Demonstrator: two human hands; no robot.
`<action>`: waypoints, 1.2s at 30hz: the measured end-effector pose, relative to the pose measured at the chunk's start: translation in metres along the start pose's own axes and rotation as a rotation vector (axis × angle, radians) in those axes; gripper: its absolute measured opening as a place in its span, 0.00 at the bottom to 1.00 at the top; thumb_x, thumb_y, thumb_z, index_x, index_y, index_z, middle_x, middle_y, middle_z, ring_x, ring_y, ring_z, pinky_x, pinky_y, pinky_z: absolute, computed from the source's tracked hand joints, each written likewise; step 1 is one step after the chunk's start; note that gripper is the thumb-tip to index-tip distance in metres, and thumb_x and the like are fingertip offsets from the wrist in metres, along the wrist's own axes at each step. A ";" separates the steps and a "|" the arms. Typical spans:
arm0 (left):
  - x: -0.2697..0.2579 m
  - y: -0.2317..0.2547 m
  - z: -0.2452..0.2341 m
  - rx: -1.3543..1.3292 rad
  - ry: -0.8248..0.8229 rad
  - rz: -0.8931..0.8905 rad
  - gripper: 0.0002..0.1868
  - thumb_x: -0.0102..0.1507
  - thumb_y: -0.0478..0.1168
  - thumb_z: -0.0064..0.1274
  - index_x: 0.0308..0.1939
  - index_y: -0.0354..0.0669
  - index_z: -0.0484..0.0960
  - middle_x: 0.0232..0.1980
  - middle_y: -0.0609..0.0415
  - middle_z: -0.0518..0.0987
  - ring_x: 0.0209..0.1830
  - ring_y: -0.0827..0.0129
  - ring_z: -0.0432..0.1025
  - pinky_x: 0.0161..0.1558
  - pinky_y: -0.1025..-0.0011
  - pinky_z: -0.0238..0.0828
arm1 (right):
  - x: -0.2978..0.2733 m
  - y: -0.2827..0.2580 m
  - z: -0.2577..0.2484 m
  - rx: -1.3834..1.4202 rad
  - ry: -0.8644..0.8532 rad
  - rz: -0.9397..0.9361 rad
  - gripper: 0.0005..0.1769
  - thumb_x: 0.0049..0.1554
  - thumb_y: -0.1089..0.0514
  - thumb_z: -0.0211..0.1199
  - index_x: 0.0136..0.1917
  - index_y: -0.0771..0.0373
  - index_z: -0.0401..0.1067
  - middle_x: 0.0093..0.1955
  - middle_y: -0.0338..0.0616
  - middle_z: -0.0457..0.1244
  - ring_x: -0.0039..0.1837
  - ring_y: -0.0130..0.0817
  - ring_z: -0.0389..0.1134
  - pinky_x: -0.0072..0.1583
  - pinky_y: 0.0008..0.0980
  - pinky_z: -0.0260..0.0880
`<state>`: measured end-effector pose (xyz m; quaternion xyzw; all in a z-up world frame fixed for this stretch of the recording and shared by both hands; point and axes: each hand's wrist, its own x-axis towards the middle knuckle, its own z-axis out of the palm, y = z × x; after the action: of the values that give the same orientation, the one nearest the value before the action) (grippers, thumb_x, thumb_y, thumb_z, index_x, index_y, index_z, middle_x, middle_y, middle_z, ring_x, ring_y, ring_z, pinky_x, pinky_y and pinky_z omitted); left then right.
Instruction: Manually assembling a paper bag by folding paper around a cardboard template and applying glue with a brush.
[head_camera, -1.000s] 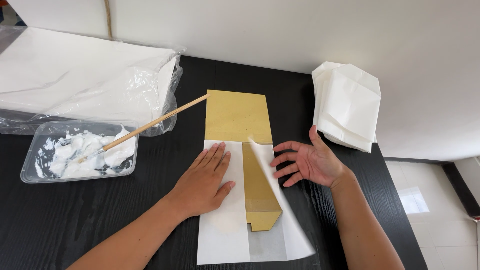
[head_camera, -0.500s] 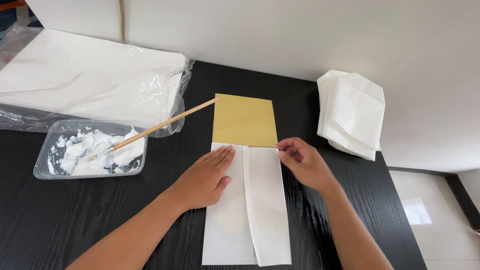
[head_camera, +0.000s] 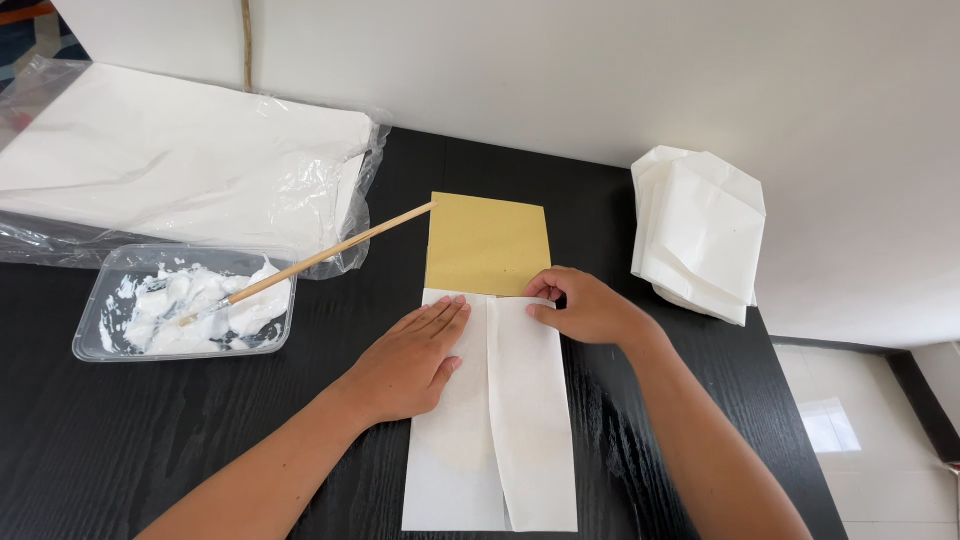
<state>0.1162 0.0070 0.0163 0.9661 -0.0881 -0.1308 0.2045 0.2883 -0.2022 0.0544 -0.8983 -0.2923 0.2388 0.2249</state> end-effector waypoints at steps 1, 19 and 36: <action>0.000 0.000 0.000 -0.003 0.002 0.001 0.34 0.72 0.47 0.31 0.81 0.41 0.46 0.84 0.45 0.48 0.85 0.59 0.41 0.80 0.59 0.29 | 0.004 -0.001 -0.004 -0.008 -0.054 0.014 0.18 0.57 0.53 0.64 0.59 0.60 0.77 0.52 0.42 0.67 0.59 0.35 0.65 0.61 0.37 0.66; -0.014 0.010 -0.014 0.038 -0.018 0.022 0.39 0.70 0.60 0.34 0.80 0.45 0.53 0.84 0.44 0.47 0.85 0.54 0.39 0.81 0.57 0.26 | 0.016 0.008 -0.002 0.393 -0.079 -0.057 0.04 0.59 0.60 0.68 0.46 0.63 0.78 0.40 0.38 0.63 0.47 0.30 0.61 0.51 0.29 0.63; -0.012 0.017 -0.011 0.089 -0.049 -0.019 0.46 0.68 0.63 0.35 0.80 0.35 0.46 0.85 0.40 0.43 0.85 0.53 0.36 0.80 0.56 0.24 | 0.006 -0.020 0.019 0.226 0.078 0.147 0.09 0.59 0.59 0.64 0.52 0.62 0.80 0.46 0.42 0.66 0.50 0.30 0.65 0.50 0.30 0.65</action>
<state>0.1061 -0.0022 0.0355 0.9716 -0.0897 -0.1522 0.1577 0.2738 -0.1789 0.0487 -0.8949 -0.1877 0.2509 0.3179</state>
